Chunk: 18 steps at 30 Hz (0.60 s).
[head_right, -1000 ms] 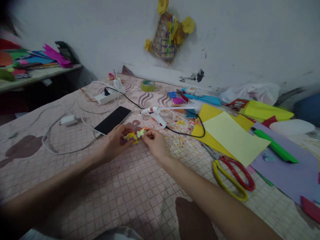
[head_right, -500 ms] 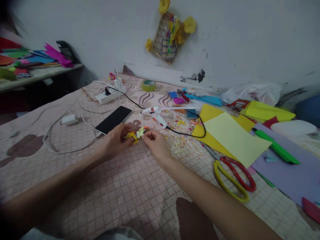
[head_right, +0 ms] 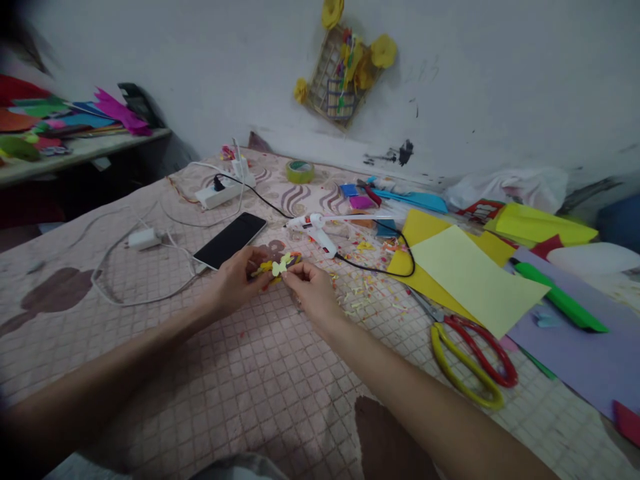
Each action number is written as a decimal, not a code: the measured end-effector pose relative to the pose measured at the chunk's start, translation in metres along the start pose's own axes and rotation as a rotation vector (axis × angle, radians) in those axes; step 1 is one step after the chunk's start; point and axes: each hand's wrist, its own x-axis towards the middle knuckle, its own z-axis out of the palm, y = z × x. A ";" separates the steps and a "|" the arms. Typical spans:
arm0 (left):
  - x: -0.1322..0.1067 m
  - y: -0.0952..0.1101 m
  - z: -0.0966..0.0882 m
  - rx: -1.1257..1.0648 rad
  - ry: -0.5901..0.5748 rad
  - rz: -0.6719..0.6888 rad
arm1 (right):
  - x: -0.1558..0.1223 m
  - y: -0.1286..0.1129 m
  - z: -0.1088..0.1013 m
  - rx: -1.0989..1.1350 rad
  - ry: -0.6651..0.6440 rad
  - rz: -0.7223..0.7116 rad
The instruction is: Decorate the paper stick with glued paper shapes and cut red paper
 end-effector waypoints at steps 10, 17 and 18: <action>-0.002 0.003 -0.007 -0.088 -0.068 -0.088 | 0.005 0.004 0.002 -0.027 0.097 -0.004; -0.002 -0.003 0.000 -0.183 -0.086 -0.091 | 0.004 0.007 0.000 -0.045 0.067 -0.042; -0.002 -0.001 -0.001 -0.187 -0.096 -0.093 | 0.003 0.007 -0.001 -0.041 0.061 -0.046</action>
